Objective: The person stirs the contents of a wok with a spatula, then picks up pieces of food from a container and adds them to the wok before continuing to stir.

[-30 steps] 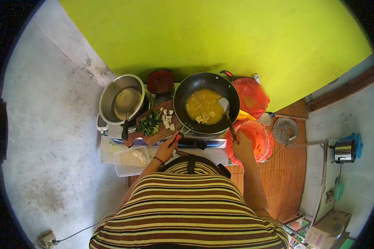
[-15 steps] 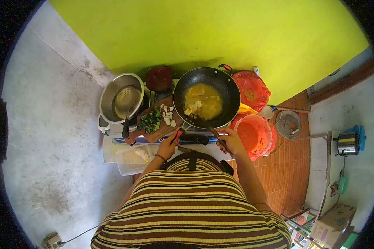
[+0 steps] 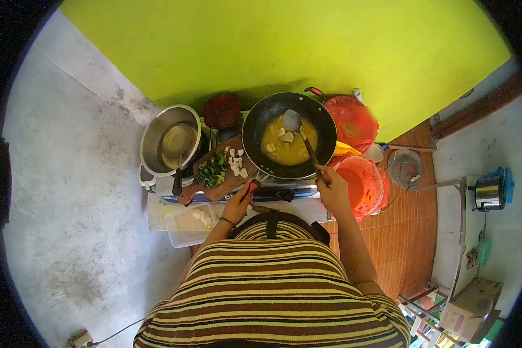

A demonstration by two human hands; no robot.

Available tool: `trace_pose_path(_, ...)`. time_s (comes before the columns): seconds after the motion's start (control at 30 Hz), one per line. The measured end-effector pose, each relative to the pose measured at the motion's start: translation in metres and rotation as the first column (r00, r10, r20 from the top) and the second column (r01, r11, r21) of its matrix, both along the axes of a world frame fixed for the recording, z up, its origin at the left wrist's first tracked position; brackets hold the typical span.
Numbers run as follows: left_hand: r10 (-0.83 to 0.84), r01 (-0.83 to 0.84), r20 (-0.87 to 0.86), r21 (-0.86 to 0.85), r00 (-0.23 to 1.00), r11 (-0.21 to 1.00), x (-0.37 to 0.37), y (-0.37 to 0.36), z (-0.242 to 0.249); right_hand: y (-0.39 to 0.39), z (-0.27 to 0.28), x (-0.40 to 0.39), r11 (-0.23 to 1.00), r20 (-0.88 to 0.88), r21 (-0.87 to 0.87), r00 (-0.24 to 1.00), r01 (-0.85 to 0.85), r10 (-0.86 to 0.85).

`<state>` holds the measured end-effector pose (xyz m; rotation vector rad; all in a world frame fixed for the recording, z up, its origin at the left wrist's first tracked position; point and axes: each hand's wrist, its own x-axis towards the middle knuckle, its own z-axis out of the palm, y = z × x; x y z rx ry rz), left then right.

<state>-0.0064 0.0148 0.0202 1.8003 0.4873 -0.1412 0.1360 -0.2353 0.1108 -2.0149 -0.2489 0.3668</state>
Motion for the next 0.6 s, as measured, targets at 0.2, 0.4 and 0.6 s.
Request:
trace_pose_path(0.2, -0.001, 0.002, -0.03, 0.014, 1.0, 1.0, 0.001, -0.001, 0.003, -0.012, -0.008, -0.001, 0.994, -0.316, 0.103, 0.946, -0.043, 0.074)
trace_pose_path(0.4, 0.002, -0.002, -0.001, 0.011, 1.0, 1.0, 0.0, 0.0, 0.0, -0.001, -0.023, -0.009, 1.0, -0.252, 0.003, 0.968, -0.011, 0.011)
trace_pose_path(0.6, 0.001, -0.001, 0.009, 0.005, 1.0, 1.0, -0.001, 0.0, 0.0, 0.006, -0.021, -0.007, 0.957, -0.595, 0.258, 0.802, 0.134, 0.048)
